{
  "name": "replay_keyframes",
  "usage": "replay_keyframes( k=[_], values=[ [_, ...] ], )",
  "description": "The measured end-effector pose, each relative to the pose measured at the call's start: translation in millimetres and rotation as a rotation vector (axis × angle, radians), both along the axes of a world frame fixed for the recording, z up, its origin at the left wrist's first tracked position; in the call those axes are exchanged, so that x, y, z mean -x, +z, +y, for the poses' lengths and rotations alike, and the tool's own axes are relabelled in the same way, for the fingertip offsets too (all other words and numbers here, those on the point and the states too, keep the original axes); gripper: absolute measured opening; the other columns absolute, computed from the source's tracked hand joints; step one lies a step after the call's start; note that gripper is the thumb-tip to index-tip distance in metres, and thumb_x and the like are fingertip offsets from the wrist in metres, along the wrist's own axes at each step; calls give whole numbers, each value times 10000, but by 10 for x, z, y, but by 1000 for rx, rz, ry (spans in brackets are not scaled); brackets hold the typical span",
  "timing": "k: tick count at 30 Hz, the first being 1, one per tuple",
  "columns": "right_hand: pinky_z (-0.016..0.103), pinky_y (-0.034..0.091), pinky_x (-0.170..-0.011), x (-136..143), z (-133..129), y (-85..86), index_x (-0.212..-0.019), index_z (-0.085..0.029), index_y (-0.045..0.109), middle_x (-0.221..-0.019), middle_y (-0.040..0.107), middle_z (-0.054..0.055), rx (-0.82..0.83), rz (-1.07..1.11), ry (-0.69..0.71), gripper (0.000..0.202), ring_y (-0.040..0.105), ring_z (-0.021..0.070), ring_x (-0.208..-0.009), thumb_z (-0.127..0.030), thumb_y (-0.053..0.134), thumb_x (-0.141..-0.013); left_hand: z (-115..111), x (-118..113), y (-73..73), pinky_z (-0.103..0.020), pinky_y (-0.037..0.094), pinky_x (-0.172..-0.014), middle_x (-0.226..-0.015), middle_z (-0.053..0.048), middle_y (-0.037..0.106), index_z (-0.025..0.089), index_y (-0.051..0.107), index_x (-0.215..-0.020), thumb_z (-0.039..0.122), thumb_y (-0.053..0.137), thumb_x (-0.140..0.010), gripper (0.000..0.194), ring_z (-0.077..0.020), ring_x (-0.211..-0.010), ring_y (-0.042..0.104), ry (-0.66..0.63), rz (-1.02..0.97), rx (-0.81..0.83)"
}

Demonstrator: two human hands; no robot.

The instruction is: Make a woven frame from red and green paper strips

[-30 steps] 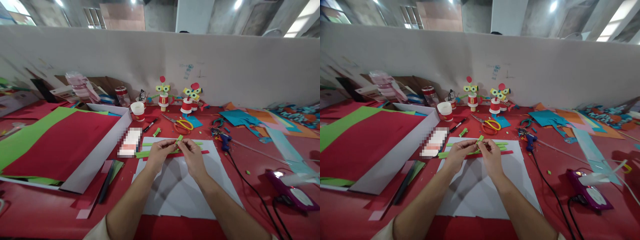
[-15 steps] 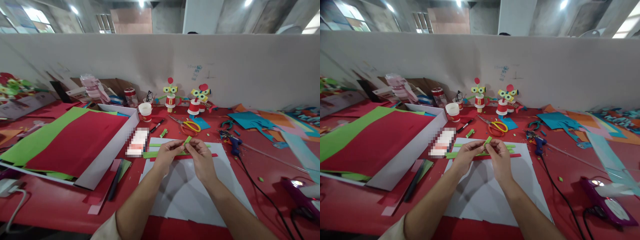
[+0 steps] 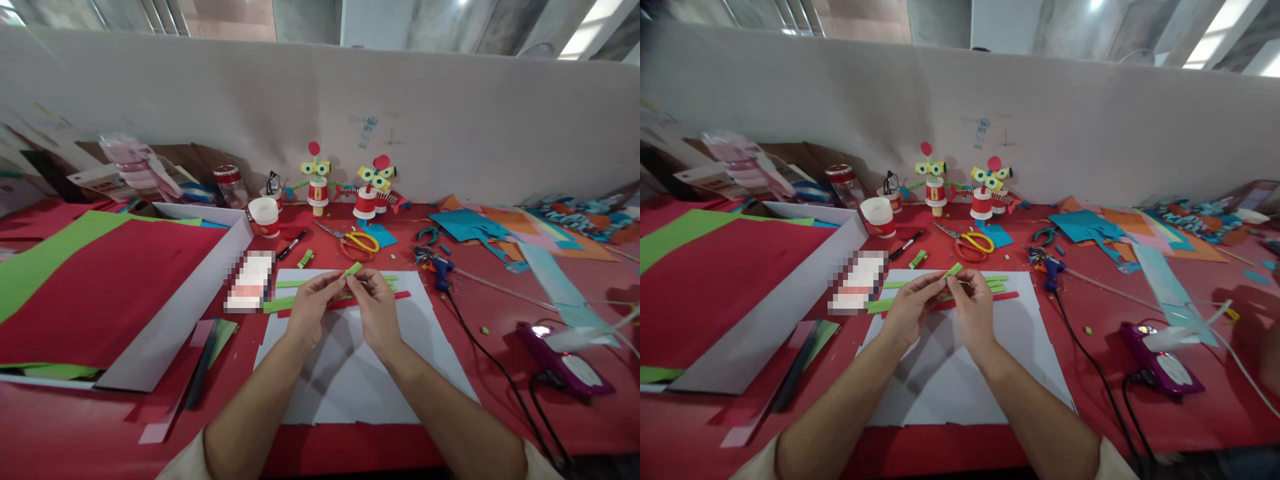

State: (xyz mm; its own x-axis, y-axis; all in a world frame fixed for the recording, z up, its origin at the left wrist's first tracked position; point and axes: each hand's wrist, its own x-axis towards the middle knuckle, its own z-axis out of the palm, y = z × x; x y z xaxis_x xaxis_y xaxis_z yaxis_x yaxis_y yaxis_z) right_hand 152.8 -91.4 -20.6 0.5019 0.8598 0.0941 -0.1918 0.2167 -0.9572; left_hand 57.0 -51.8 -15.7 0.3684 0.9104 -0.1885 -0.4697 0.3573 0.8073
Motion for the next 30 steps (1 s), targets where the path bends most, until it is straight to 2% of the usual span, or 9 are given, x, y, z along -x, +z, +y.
replay_keyframes(
  k=[4,8,10,12,14,17,20,24,30],
  values=[
    [298,491,-703,10,-15,3,-837,-225,575,-821,615,-10,19,28,67,154,583,139,-694,-363,625,-788,39,12,-25,-260,487,-709,-727,-3,691,161,702,-793,261,790,-596,238,-105,-641,621,20,4,-20],
    [289,476,-715,-52,-18,21,-835,-230,613,-815,615,-6,21,-132,12,108,562,146,-726,-332,600,-801,87,35,-28,-238,482,-711,-691,22,663,163,691,-767,242,796,-583,226,-77,-616,598,87,-33,-12],
    [289,480,-710,-127,-15,66,-848,-232,638,-817,619,1,8,-197,85,114,559,152,-739,-320,576,-814,107,52,-21,-244,488,-718,-674,20,657,157,686,-747,235,794,-582,212,-80,-619,600,87,-54,-3],
    [306,498,-699,-222,-11,131,-893,-244,658,-860,621,12,-7,-241,227,166,572,157,-746,-315,514,-850,121,70,-10,-244,493,-706,-651,15,650,146,684,-725,229,796,-567,211,-82,-612,596,73,-76,29],
    [320,510,-703,-312,-4,190,-940,-267,678,-932,609,24,-44,-398,315,196,586,161,-772,-276,500,-856,128,87,4,-228,488,-676,-628,14,638,136,684,-702,221,797,-553,205,-74,-596,581,55,-84,58],
    [333,501,-770,-398,11,219,-971,-314,704,-1034,549,38,-155,-752,244,246,577,176,-894,-187,563,-815,125,102,30,-203,463,-629,-640,7,640,136,689,-691,196,791,-542,190,-72,-600,571,16,-37,61],
    [366,481,-842,-424,24,183,-930,-347,722,-1068,510,42,-244,-963,132,267,539,196,-1006,-156,573,-818,114,106,56,-197,432,-591,-651,-2,647,141,704,-719,196,781,-540,203,-79,-598,564,-15,40,31],
    [394,480,-833,-435,33,143,-870,-367,731,-1082,521,39,-305,-1075,60,274,516,210,-1031,-149,568,-834,101,108,77,-218,429,-598,-642,-2,644,143,711,-715,183,753,-549,176,-85,-579,554,-16,102,-13],
    [412,475,-825,-460,28,155,-878,-353,731,-1091,550,48,-329,-1162,-12,232,494,232,-1031,-187,571,-849,93,109,76,-293,502,-732,-724,-22,676,144,717,-754,209,803,-528,251,-118,-651,610,-59,50,-14]
  ],
)
